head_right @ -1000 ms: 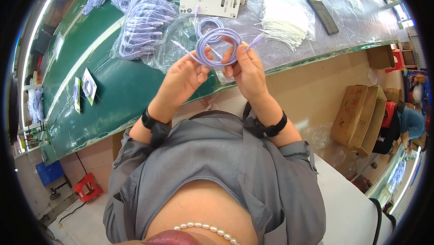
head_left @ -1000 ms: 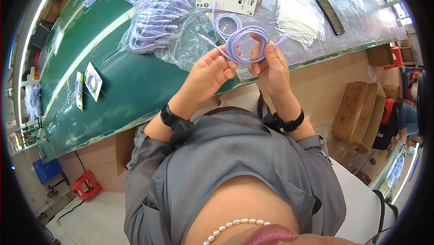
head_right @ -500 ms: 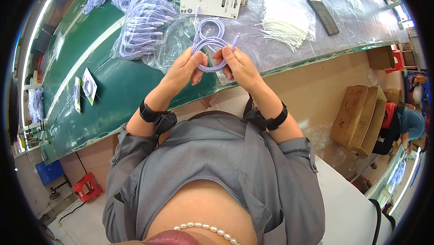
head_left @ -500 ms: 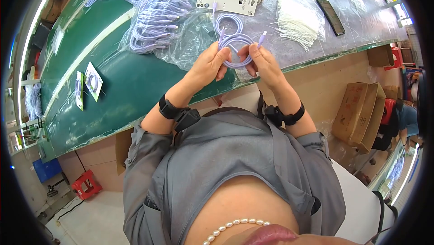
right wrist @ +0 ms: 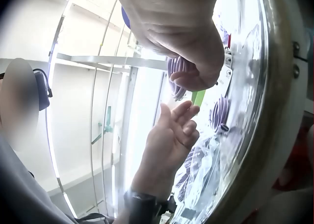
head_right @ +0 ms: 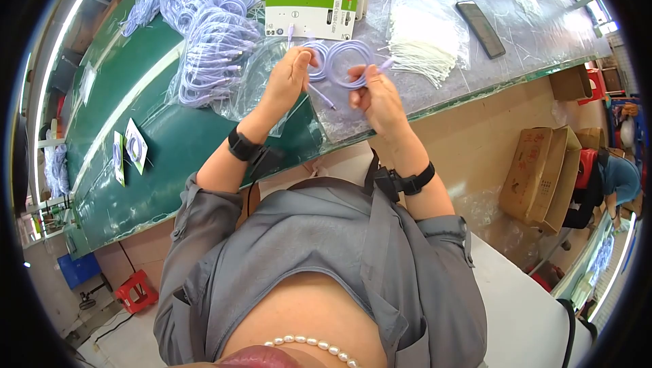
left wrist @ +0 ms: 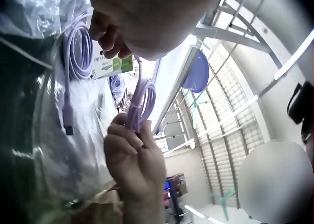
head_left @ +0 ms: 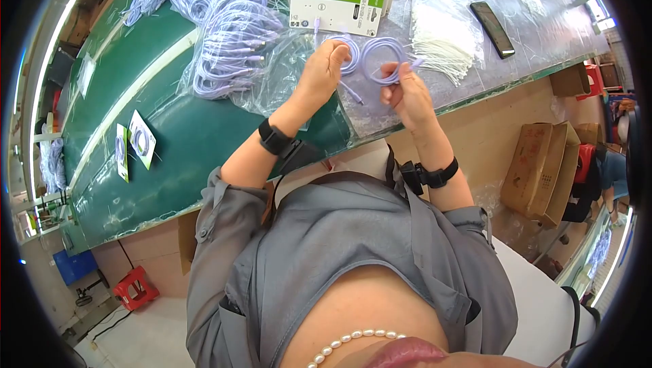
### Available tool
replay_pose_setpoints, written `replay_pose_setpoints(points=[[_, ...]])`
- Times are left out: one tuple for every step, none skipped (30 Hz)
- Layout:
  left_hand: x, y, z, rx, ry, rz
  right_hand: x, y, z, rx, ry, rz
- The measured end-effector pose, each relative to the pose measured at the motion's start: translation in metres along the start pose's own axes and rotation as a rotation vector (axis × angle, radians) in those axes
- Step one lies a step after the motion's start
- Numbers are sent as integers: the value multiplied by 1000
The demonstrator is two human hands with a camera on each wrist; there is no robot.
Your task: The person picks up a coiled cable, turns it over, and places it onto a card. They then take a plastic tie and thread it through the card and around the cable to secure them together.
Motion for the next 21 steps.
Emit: replay_pose_setpoints(points=[[5, 1, 1, 5, -9, 2, 12, 8, 2, -57, 62, 3], [4, 1, -2, 17, -144, 268, 22, 16, 4, -115, 126, 9], [2, 0, -7, 29, -282, 535, 25, 20, 4, -119, 138, 14], [0, -6, -12, 38, -420, 801, 26, 23, 3, -107, 137, 40], [-4, -6, -13, 40, -430, 804, 27, 25, 1, -92, 133, 65], [-1, -4, -13, 94, -321, 770, 27, 26, 1, -74, 130, 91], [1, -1, -13, 146, -209, 737, 28, 27, 3, -71, 138, 100], [6, 3, -11, 196, -93, 704, 26, 28, 4, -75, 134, 128], [5, 9, -1, 195, -94, 716, 24, 27, 4, -77, 128, 155], [-4, 32, 20, -15, -137, 683, 21, 25, 4, -78, 121, 183], [-12, 55, 38, -225, -186, 642, 20, 23, 5, -72, 129, 190], [-4, 63, 57, -227, -197, 647, 17, 22, 5, -64, 122, 202], [-1, 73, 71, -332, -267, 756, 16, 22, 6, -57, 118, 213], [2, 81, 78, -437, -339, 861, 17, 22, 7, -54, 116, 223], [1, 83, 82, -433, -354, 860, 20, 22, 7, -57, 130, 228], [12, 86, 91, -375, -197, 887, 23, 19, 6, -35, 136, 251], [24, 88, 99, -314, -41, 911, 25, 18, 5, -16, 144, 275], [34, 88, 104, -250, 117, 933, 27, 17, 3, 2, 150, 299], [31, 86, 106, -238, 106, 936, 28, 18, 2, -8, 160, 306], [24, 85, 104, -217, 101, 910, 29, 20, 2, -34, 179, 301], [18, 85, 101, -198, 100, 885, 29, 21, 2, -59, 194, 296]])
Point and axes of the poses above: each hand's wrist, its own z-axis towards the middle knuckle, its own y-axis out of the back of the hand, x = y × z, the point moved 8 cm from there along z, towards the middle knuckle, and after that the axes turned 7 degrees about y, right-handed, at the moved point
